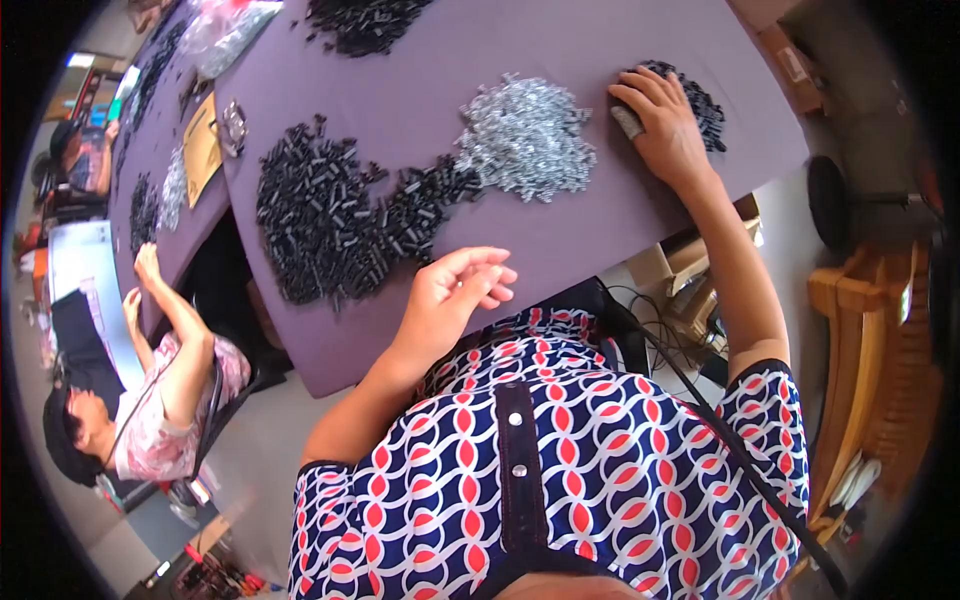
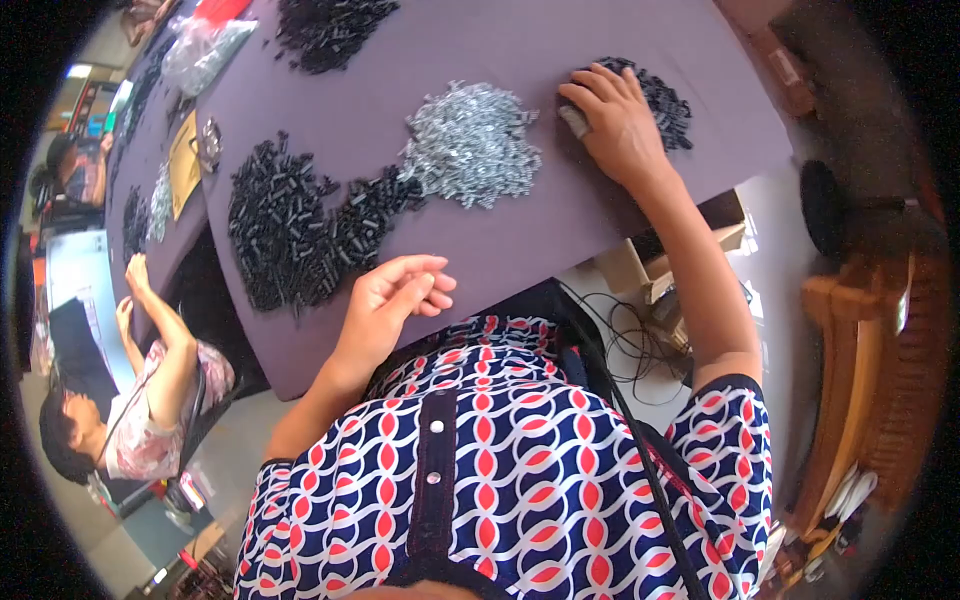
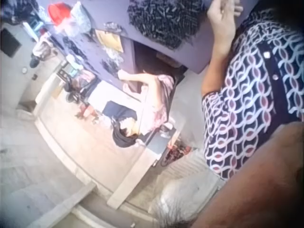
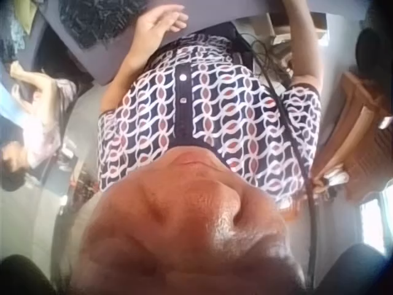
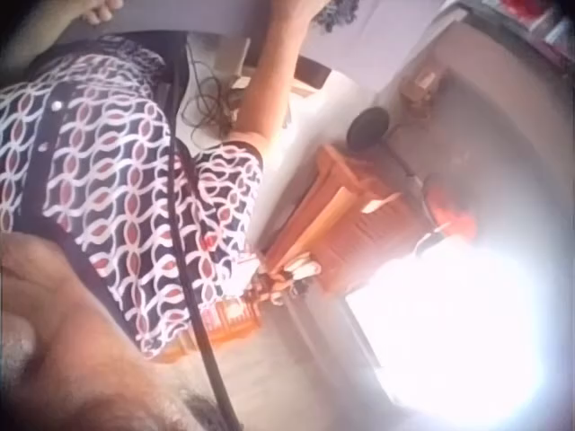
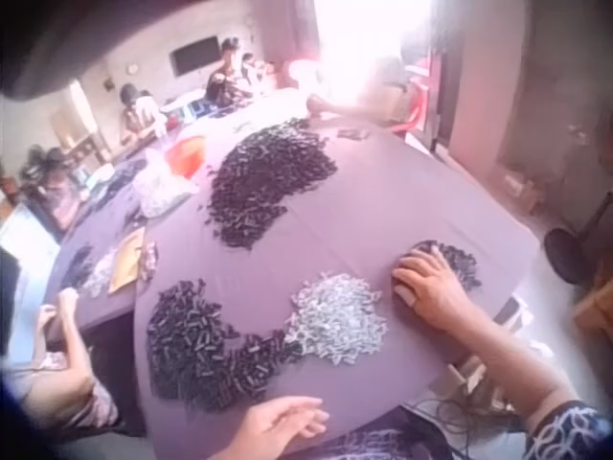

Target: Manually assembling small black plastic parts and silver screws on a workshop table.

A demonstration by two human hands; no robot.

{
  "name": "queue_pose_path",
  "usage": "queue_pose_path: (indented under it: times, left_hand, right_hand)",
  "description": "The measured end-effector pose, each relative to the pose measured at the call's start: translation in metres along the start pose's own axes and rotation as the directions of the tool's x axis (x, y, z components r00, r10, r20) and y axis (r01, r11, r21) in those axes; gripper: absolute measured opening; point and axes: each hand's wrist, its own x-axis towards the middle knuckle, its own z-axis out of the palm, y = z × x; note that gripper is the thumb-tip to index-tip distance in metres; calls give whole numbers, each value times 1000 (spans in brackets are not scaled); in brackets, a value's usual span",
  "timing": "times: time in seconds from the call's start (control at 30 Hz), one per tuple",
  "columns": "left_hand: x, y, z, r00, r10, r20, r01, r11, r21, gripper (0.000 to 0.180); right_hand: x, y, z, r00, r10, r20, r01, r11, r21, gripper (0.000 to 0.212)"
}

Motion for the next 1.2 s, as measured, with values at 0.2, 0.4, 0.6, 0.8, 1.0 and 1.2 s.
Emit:
queue_pose_path:
  times: [0.2, 0.4, 0.6, 0.8, 1.0, 1.2]
  left_hand:
    - [7, 16, 28, 982, 162, 95, -179, 962, 208, 32]
    - [84, 63, 81, 737, 522, 430, -644, 349, 681, 52]
    - [180, 89, 113, 851, 340, 401, -402, -70, 913, 91]
    - [224, 112, 121, 909, 183, 374, -366, -80, 927, 103]
    - [248, 107, 133, 932, 168, 322, -332, 36, 943, 77]
    - [263, 93, 158, 894, 255, 368, -403, 103, 909, 75]
  right_hand:
    - [3, 2, -13, 998, 3, -67, -1, 1000, 24, 52]
    - [-13, 75, -32, 970, 232, -76, -219, 965, 144, 51]
    - [-10, 83, -8, 973, 232, -4, -225, 948, 224, 57]
    - [-2, 73, -4, 990, 143, -16, -134, 959, 248, 55]
    - [0, 86, 0, 996, -8, -91, 38, 944, 328, 42]
    - [-19, 101, -11, 996, -30, -88, 59, 934, 351, 32]
